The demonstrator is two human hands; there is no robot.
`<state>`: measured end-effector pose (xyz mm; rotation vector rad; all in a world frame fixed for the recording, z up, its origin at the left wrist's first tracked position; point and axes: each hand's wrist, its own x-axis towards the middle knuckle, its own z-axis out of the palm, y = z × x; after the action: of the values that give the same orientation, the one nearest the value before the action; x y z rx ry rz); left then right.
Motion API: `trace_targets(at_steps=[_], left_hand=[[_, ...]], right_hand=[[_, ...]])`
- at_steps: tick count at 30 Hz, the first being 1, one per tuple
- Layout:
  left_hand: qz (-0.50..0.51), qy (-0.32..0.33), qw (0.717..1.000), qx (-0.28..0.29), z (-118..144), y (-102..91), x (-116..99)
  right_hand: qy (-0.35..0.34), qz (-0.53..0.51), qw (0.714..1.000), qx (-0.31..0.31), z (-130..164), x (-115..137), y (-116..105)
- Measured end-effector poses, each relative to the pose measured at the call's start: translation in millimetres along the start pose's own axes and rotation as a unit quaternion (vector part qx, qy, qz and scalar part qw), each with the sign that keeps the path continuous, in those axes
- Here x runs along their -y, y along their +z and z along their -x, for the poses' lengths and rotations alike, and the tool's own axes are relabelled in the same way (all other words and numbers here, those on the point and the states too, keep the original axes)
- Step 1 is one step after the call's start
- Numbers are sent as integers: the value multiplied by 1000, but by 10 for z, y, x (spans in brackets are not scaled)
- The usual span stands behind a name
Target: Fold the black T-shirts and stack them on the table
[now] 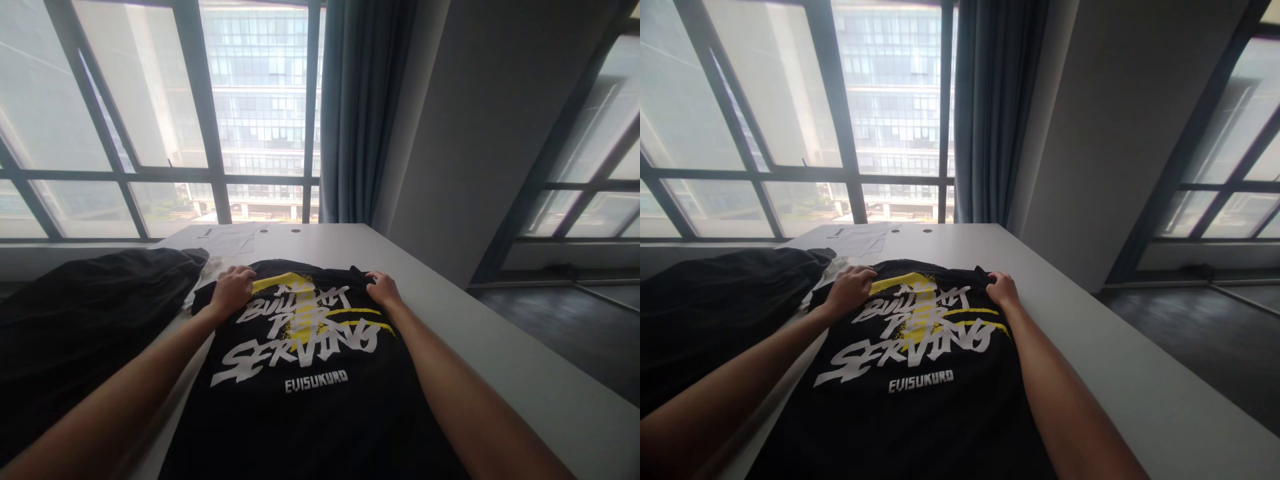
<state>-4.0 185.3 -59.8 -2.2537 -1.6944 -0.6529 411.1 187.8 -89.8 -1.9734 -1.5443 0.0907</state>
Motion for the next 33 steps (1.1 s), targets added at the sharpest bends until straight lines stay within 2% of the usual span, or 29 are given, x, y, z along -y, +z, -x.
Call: trace_targets(at_steps=[3, 5, 8, 11, 16, 19, 24, 29, 33], left_hand=[[47, 71, 995, 54, -314, 184, -473], [71, 85, 991, 73, -514, 330, -754], [100, 62, 990, 82, -756, 563, -1057], [120, 42, 987, 94, -898, 779, -1224], [116, -1, 990, 78, -942, 966, -1290], [107, 1, 992, 66, -915, 978, -1264], [140, 26, 989, 39, -852, 926, -1246], [164, 44, 985, -41, -807, 841, -1256], [199, 2, 978, -64, -791, 801, -1270]], right_hand=[[26, -16, 999, 29, 16, 46, -29], [25, -30, 999, 29, 39, 62, -51], [15, -52, 998, 20, 79, 74, -81], [11, -59, 998, 30, 97, 82, -89], [-2, 3, 1000, 15, 53, 61, -11], [-33, 9, 999, -8, 29, 39, 63], [-68, -46, 996, 26, 26, 35, 101], [-99, -46, 992, -61, 2, 10, 46], [-84, -65, 986, -129, -27, -71, 20]])
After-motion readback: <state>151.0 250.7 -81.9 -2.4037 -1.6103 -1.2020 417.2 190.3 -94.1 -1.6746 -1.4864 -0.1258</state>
